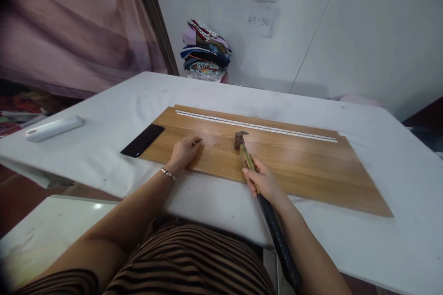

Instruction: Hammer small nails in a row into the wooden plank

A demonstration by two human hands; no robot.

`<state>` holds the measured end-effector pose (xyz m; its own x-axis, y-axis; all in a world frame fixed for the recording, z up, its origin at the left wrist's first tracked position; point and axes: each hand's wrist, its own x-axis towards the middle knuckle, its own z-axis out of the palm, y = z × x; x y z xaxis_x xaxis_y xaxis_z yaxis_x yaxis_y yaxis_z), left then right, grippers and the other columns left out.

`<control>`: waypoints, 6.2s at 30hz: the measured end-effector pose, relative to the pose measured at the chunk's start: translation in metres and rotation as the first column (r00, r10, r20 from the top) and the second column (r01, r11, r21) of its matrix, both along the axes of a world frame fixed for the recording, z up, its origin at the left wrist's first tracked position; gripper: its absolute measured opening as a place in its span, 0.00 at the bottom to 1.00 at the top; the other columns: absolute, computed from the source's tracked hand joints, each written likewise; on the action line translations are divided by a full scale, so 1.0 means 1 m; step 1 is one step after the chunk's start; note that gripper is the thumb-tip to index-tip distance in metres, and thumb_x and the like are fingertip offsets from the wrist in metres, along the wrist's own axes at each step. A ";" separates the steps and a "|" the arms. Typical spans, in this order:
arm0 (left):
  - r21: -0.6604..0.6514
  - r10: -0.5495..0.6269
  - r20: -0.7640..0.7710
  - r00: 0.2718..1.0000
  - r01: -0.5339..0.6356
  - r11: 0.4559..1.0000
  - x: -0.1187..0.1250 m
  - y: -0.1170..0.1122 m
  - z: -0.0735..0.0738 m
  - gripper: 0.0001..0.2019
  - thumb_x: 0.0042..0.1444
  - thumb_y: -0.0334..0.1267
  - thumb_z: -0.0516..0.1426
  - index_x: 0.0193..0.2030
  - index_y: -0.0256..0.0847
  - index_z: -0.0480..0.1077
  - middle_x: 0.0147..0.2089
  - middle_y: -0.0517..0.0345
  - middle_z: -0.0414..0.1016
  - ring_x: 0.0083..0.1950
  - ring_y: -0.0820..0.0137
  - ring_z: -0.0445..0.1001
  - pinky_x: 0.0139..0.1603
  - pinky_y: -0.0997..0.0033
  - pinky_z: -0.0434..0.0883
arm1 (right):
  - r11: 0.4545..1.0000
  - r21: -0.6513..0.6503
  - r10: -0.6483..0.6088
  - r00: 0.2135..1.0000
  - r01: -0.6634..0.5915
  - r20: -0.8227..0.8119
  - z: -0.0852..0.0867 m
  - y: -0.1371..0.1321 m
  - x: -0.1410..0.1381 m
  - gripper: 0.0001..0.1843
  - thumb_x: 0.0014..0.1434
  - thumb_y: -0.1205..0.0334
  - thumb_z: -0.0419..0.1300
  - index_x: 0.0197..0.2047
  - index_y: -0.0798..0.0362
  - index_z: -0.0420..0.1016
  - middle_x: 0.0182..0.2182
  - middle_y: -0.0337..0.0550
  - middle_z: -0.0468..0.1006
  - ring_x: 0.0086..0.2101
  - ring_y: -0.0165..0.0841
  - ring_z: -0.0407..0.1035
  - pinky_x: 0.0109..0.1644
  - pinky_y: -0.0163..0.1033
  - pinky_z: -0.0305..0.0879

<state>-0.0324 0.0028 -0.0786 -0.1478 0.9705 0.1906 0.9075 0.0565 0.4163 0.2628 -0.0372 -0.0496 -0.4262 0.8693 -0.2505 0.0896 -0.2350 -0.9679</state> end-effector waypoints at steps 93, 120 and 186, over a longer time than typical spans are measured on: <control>0.056 -0.551 -0.059 0.833 0.553 0.831 0.068 -0.040 -0.013 0.11 0.65 0.40 0.52 0.37 0.41 0.73 0.35 0.55 0.75 0.38 0.70 0.74 0.37 0.71 0.68 | 0.998 -0.063 0.014 0.993 -0.006 0.116 0.002 -0.006 0.004 0.19 0.56 0.43 0.59 0.37 0.49 0.61 0.12 0.27 0.61 0.11 0.24 0.51 0.15 0.30 0.51; 0.053 -0.584 0.022 0.811 0.583 0.811 0.064 -0.041 -0.010 0.12 0.66 0.41 0.51 0.39 0.41 0.74 0.35 0.56 0.76 0.37 0.71 0.73 0.39 0.72 0.67 | 0.992 -0.116 -0.056 0.998 0.056 0.005 0.013 -0.011 0.011 0.22 0.60 0.51 0.59 0.53 0.51 0.62 0.14 0.26 0.61 0.12 0.23 0.51 0.15 0.28 0.50; -0.082 -0.046 0.981 0.187 0.620 0.780 0.136 -0.025 0.002 0.27 0.52 0.62 0.58 0.37 0.34 0.70 0.29 0.59 0.71 0.29 0.75 0.69 0.32 0.74 0.68 | 0.994 -0.102 0.026 1.000 -0.025 0.009 0.008 -0.010 0.004 0.40 0.59 0.49 0.59 0.69 0.56 0.53 0.13 0.27 0.59 0.12 0.24 0.52 0.14 0.29 0.54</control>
<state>0.1035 -0.0223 -0.0763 0.4290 0.8828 -0.1914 -0.1126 0.2625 0.9583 0.2666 -0.0470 -0.0419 -0.4444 0.8279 -0.3421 0.1069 -0.3302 -0.9378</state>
